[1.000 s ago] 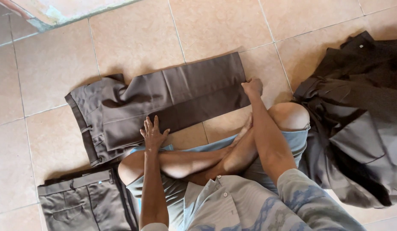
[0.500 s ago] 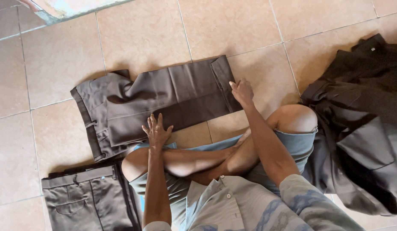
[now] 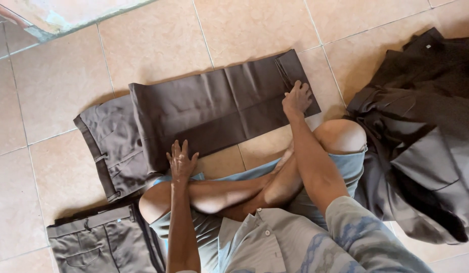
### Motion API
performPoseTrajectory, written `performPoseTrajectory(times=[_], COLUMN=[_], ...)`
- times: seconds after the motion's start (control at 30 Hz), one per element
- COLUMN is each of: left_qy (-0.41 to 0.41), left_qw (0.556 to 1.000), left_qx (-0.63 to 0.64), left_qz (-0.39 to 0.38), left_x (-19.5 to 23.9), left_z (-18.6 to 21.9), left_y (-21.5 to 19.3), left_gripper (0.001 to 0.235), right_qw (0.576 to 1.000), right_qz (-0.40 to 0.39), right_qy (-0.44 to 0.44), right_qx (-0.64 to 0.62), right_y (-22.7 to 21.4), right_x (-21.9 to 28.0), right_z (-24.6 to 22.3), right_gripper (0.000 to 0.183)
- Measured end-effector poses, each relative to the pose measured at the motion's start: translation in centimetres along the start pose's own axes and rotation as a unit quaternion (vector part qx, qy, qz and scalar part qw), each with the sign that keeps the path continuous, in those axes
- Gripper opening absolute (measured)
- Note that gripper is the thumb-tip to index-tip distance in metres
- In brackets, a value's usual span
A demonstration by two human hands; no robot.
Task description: The person sits cross-legged on a tiled floor and folds several pairs of dark brown trousers by hand. They smooth each pair, fold the legs together, fold the garment in half or thirds, and place the finished items into a neat stack to the left.
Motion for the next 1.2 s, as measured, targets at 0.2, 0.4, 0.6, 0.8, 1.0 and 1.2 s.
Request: performPoseTrajectory(times=[0.2,0.4,0.6,0.8,1.0,1.2], left_qy=[-0.004,-0.022,-0.025,-0.023,0.006,0.066], left_qw=[1.000,0.999,0.999,0.999,1.000,0.996], left_qx=[-0.010,-0.009,-0.016,-0.020,-0.020,0.004], left_qz=[-0.011,-0.032,-0.038,-0.026,0.015,0.065], left_x=[-0.4,-0.2,-0.9,-0.5,-0.1,-0.4], left_z=[-0.7,-0.2,-1.3,-0.6,-0.1,1.8], left_y=[0.8,0.4,1.8,1.1,0.1,-0.6], left_gripper=[0.078,0.079,0.080,0.079,0.074,0.056], right_qw=[0.983,0.993,0.931,0.986,0.980,0.988], right_qz=[0.069,0.051,-0.079,-0.082,-0.005,0.103], right_qy=[-0.054,-0.093,-0.294,-0.064,0.002,0.044], right_qx=[0.159,0.057,-0.199,-0.129,-0.197,-0.108], right_y=[0.4,1.3,4.9,9.9,9.2,-4.0], right_x=[-1.8,-2.8,3.4,-5.6,-9.1,-1.1], right_z=[-1.5,-1.7,-11.1,-0.6,2.9,1.9], right_gripper=[0.046,0.030,0.040,0.054,0.032,0.036])
Point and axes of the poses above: each hand's wrist, its own x-axis away from the middle knuckle, its own y-axis out of the palm, z = x × y, the point moved 10 cm from there along -x, towards the middle knuckle, and after that the axes turned 14 degrees about -z, right-handed, at the moved point
